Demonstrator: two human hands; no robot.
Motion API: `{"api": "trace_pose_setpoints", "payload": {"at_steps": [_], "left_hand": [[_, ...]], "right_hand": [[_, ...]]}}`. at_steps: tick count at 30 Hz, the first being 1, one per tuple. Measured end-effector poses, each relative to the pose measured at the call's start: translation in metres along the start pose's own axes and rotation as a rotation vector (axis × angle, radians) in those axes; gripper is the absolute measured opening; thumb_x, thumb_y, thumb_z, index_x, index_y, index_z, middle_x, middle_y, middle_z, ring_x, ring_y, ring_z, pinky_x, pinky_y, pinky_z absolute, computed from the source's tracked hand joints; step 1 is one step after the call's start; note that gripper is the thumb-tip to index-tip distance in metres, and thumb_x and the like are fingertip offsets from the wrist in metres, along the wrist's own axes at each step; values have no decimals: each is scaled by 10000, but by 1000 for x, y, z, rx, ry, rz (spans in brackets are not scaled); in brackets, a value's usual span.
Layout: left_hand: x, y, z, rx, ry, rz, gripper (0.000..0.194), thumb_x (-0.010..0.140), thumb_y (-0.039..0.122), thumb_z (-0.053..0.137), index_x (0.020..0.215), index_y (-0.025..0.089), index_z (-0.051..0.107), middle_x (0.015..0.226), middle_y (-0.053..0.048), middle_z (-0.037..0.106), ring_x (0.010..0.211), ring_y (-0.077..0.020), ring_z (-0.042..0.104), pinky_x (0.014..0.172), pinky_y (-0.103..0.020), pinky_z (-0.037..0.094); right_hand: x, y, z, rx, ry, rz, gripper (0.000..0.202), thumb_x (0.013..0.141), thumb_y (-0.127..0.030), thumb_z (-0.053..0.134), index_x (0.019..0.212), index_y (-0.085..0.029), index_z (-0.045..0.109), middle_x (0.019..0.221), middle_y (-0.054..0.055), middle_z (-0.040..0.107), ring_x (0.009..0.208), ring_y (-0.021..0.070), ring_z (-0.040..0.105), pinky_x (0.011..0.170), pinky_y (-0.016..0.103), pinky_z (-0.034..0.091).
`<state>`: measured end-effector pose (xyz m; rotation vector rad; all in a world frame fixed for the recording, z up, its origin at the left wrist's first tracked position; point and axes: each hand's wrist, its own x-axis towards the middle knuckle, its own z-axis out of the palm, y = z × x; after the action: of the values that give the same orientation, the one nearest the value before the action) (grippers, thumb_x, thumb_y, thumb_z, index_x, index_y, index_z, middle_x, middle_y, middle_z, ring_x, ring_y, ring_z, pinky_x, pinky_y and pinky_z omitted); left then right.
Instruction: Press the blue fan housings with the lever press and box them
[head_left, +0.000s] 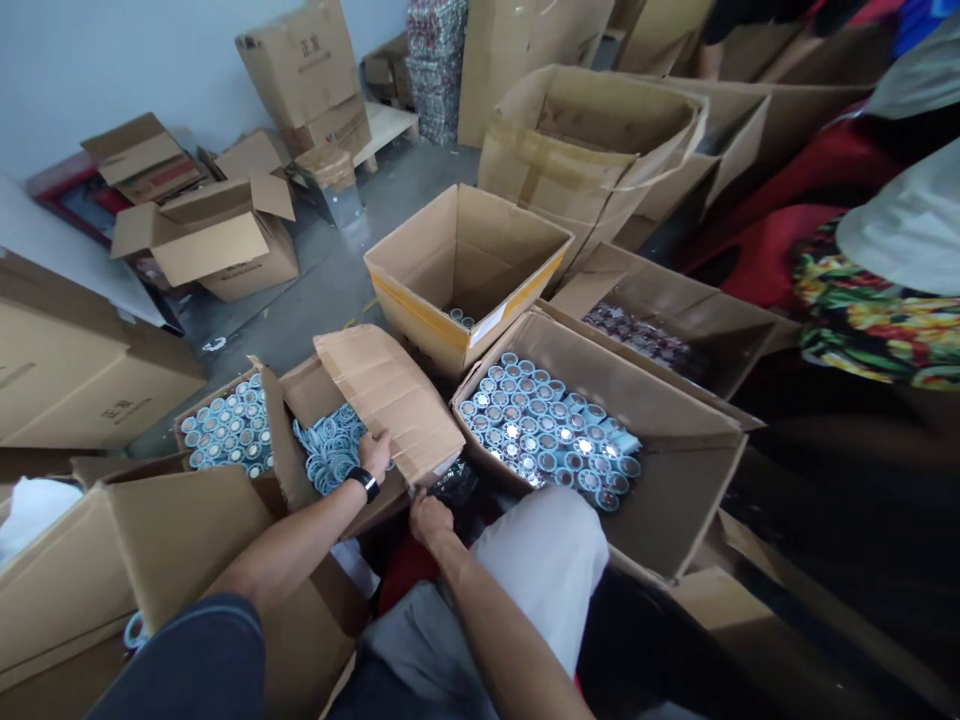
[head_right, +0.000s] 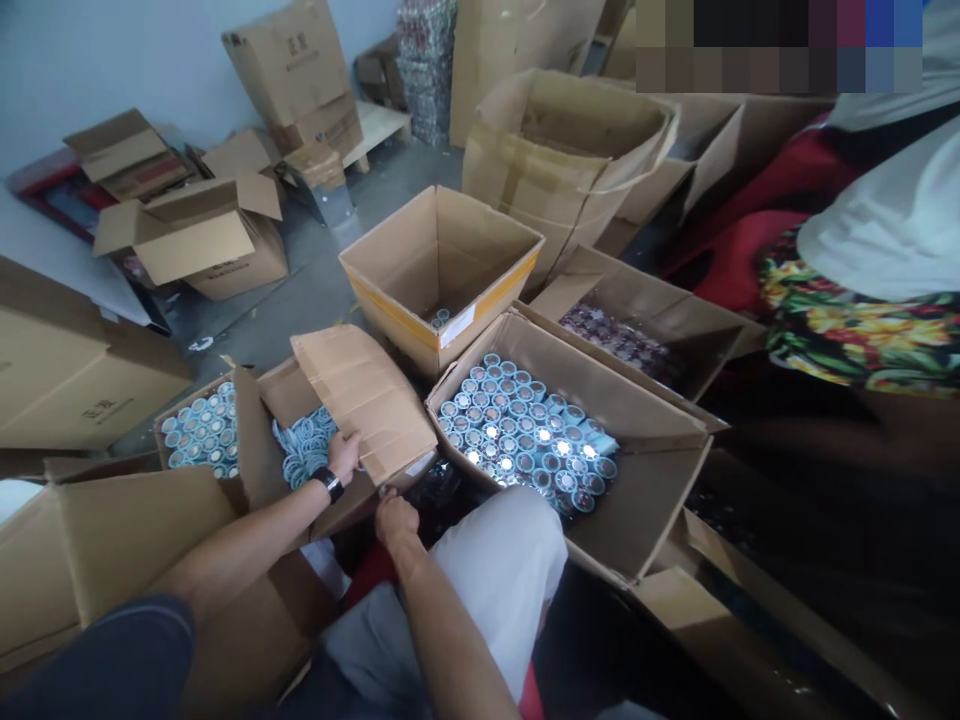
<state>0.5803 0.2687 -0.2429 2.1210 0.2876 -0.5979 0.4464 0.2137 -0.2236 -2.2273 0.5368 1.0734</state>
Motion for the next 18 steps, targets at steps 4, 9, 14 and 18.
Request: {"api": "trace_pose_setpoints", "payload": {"at_steps": [4, 9, 14, 18], "left_hand": [[12, 42, 9, 25, -36, 194, 308, 961, 406, 601, 1094, 129, 624, 1009, -61, 657, 849, -167, 651, 765, -348, 576], [13, 86, 27, 50, 7, 469, 308, 1009, 410, 488, 1118, 142, 594, 1153, -104, 638, 1091, -216, 615, 986, -431, 499], [10, 116, 89, 118, 73, 617, 406, 1017, 393, 417, 1335, 140, 408, 1491, -211, 406, 1392, -264, 407, 1160, -436, 332], [27, 137, 121, 270, 6, 705, 484, 936, 405, 594, 1316, 137, 458, 1568, -233, 307, 1495, -329, 238, 1199, -519, 244]], "right_hand": [[-4, 17, -13, 30, 40, 99, 411, 984, -387, 553, 1293, -115, 549, 1208, 108, 597, 1079, 180, 615, 948, 385, 544], [-10, 34, -26, 73, 116, 137, 420, 989, -396, 543, 1292, -105, 548, 1179, 109, 610, 1058, 174, 625, 946, 378, 543], [-12, 32, -23, 79, 172, 112, 389, 999, -396, 525, 1273, -123, 566, 1147, 99, 626, 1020, 157, 637, 927, 340, 546], [-9, 33, -31, 44, 237, 91, 380, 1016, -388, 489, 1268, -113, 561, 1067, 81, 648, 955, 146, 652, 900, 334, 549]]}}
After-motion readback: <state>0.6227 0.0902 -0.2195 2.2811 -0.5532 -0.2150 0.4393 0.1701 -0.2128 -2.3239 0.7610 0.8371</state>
